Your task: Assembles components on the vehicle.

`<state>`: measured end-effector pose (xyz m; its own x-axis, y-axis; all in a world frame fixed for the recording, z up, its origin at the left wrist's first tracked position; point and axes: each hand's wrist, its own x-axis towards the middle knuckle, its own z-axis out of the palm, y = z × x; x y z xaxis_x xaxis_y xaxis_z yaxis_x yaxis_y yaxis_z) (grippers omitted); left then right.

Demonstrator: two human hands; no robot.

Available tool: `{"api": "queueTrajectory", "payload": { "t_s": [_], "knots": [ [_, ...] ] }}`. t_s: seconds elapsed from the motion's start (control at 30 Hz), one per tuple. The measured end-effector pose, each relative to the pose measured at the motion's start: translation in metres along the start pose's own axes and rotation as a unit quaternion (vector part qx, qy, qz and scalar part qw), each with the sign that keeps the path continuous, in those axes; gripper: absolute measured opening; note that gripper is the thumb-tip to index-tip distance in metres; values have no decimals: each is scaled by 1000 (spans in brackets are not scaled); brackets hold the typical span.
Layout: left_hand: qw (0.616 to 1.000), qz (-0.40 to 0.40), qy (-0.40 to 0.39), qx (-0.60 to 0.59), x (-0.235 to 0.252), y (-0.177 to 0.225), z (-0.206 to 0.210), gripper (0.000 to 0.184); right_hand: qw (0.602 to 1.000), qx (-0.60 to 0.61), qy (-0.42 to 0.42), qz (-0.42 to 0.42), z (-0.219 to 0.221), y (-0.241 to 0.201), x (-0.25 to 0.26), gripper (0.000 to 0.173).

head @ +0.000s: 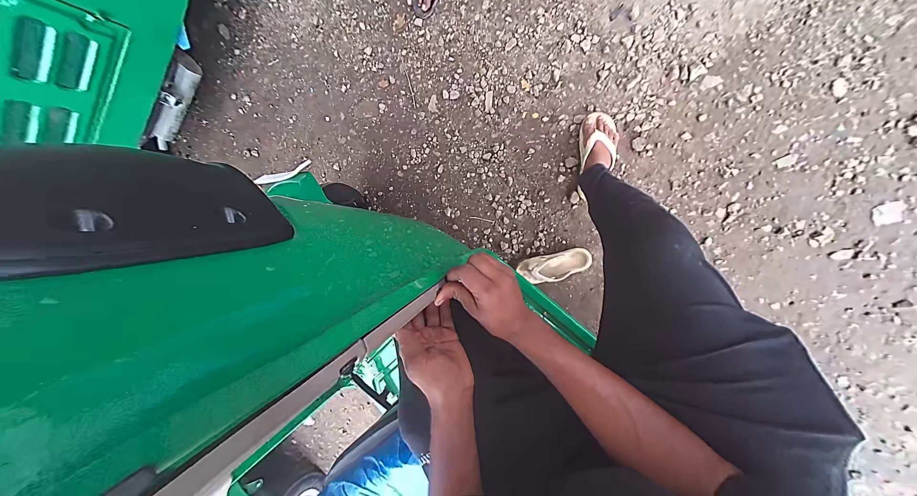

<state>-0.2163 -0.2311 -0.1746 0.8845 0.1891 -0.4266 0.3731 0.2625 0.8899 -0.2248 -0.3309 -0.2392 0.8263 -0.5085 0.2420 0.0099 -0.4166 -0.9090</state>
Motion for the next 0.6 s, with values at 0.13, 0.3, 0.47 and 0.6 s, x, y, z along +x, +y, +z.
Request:
{"api": "queueTrajectory", "payload": {
  "t_s": [0.13,0.3,0.47,0.6],
  "knots": [
    [994,47,-47,81,-13,-11,12,93,993,-76,-76,-48,-21,-3,22,32],
    [997,-12,-4,-70,-15,1,15,91,964,-146,-205,-87,-43,-19,52,34],
    [989,-77,26,-121,-41,16,17,67,940,-203,-249,-110,-49,-38,63,36],
    [946,-204,-19,-252,-58,18,25,38,914,-258,-256,-178,-50,-45,65,31]
  ]
}}
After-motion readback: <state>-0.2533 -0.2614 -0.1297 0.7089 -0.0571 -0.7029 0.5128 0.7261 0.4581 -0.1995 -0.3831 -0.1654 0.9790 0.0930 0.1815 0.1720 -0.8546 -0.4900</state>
